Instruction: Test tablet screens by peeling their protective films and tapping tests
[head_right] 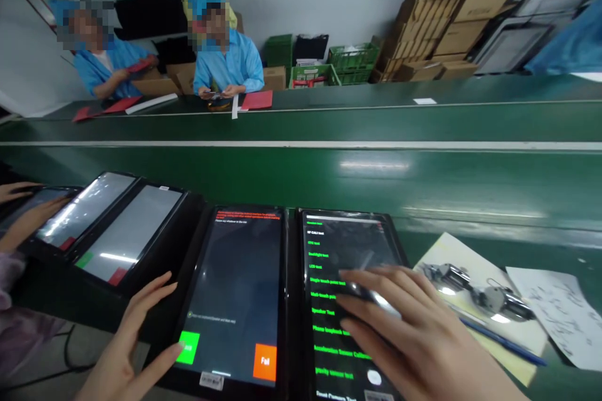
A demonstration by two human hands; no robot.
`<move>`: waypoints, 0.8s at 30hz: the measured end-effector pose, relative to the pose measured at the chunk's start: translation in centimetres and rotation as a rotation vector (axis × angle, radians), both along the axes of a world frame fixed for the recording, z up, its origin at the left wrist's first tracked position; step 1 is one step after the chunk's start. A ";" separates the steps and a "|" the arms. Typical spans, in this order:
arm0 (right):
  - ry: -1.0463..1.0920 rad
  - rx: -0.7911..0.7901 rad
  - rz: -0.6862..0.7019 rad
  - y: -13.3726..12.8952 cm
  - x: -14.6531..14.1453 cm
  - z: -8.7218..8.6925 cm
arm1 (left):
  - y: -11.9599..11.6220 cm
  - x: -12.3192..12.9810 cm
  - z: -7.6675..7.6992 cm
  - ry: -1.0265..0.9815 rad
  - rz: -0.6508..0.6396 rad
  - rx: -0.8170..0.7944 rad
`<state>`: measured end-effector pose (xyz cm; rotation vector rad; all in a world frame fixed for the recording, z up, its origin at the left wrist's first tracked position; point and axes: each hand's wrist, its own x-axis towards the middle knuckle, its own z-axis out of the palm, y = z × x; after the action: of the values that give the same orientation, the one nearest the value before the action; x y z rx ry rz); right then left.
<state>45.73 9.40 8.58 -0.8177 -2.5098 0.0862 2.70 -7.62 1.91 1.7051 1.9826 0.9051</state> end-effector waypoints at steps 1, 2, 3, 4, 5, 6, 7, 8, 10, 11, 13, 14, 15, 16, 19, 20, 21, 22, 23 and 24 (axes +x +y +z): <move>-0.008 0.007 -0.012 1.3 -0.5 0.3 | 0.7 0.0 0.6 0.039 -0.010 0.010; -0.017 0.004 -0.039 2.7 -1.0 0.4 | 1.8 0.0 1.4 0.062 -0.025 0.038; -0.032 0.001 -0.069 4.2 -1.6 0.3 | 3.4 0.2 2.3 0.073 -0.045 0.077; -0.056 0.007 -0.091 5.6 -2.3 0.2 | 5.3 0.4 3.3 0.084 -0.065 0.121; -0.083 0.018 -0.111 6.9 -3.1 -0.1 | 7.5 0.7 4.2 0.106 -0.086 0.160; -0.116 0.030 -0.126 8.0 -3.8 -0.4 | 9.8 1.0 5.0 0.147 -0.125 0.174; -0.140 0.046 -0.135 8.8 -4.4 -0.7 | 12.0 1.2 5.6 0.215 -0.157 0.176; -0.154 0.061 -0.133 9.3 -4.9 -0.8 | 13.9 1.3 6.0 0.295 -0.166 0.159; -0.157 0.071 -0.093 9.2 -5.2 -0.7 | 16.2 1.3 6.4 0.439 -0.192 0.106; -0.152 0.067 -0.060 8.8 -5.0 -0.5 | 16.5 1.1 6.4 0.489 -0.220 0.080; -0.134 0.046 -0.007 7.5 -4.2 0.0 | 16.0 0.4 6.3 0.530 -0.293 0.059; -0.122 0.037 0.001 7.0 -3.8 0.2 | 15.6 0.0 6.3 0.526 -0.315 0.069; -0.107 0.035 -0.008 6.6 -3.3 0.4 | 15.2 -0.3 6.4 0.513 -0.318 0.084; -0.091 0.040 -0.030 6.4 -3.0 0.4 | 15.0 -0.5 6.4 0.496 -0.303 0.101; -0.057 0.072 -0.108 7.2 -3.0 -0.2 | 15.9 -0.4 6.5 0.442 -0.231 0.118; -0.059 0.078 -0.125 7.6 -3.2 -0.5 | 16.5 -0.2 6.5 0.429 -0.225 0.110; -0.070 0.078 -0.133 8.1 -3.4 -0.8 | 17.1 0.0 6.3 0.423 -0.228 0.102; -0.083 0.077 -0.135 8.4 -3.7 -1.1 | 17.6 0.2 6.1 0.424 -0.236 0.097; -0.101 0.074 -0.134 8.7 -3.9 -1.3 | 18.0 0.4 5.9 0.432 -0.247 0.095; -0.119 0.071 -0.129 8.9 -4.1 -1.4 | 18.3 0.5 5.7 0.445 -0.257 0.094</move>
<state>41.60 18.29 7.14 -0.9794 -2.5463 -0.0970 3.23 10.64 7.59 2.3129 1.9300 0.5715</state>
